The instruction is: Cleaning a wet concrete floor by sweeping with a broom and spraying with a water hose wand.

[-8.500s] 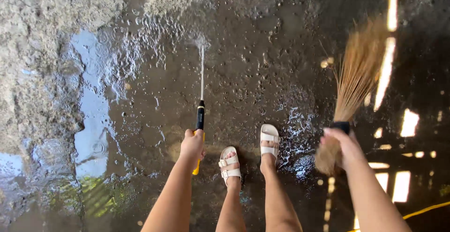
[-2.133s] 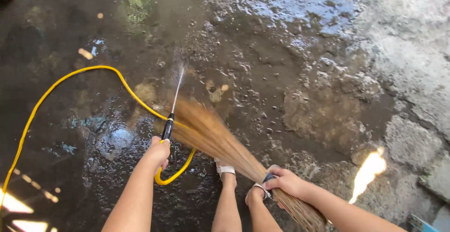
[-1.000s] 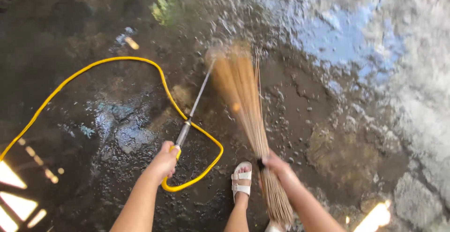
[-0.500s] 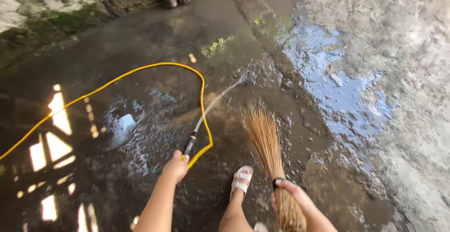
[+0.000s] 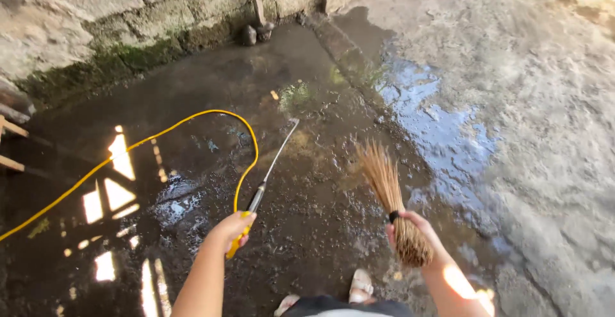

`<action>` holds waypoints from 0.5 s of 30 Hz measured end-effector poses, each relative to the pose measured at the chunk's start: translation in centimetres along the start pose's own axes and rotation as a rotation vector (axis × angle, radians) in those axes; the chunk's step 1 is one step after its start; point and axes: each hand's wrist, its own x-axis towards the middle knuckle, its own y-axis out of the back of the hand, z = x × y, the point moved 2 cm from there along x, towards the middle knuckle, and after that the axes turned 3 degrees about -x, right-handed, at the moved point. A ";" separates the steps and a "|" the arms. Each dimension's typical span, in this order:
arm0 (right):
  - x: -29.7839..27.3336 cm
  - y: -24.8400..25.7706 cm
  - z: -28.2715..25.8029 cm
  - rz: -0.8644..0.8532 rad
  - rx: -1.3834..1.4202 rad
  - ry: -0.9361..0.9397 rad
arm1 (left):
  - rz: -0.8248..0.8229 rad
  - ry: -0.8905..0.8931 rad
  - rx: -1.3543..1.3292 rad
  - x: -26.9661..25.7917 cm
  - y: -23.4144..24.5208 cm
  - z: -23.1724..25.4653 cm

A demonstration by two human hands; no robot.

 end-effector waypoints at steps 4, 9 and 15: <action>-0.5 -1.2 4.0 -0.094 0.206 0.129 | 0.015 -0.113 -0.032 -5.3 -2.9 2.4; -1.1 -2.6 8.5 -0.070 0.226 0.243 | -0.172 -0.002 -0.018 -5.2 -1.3 -2.2; -2.9 -5.1 10.9 -0.166 0.498 0.201 | -0.283 0.261 0.144 -6.9 4.4 -4.9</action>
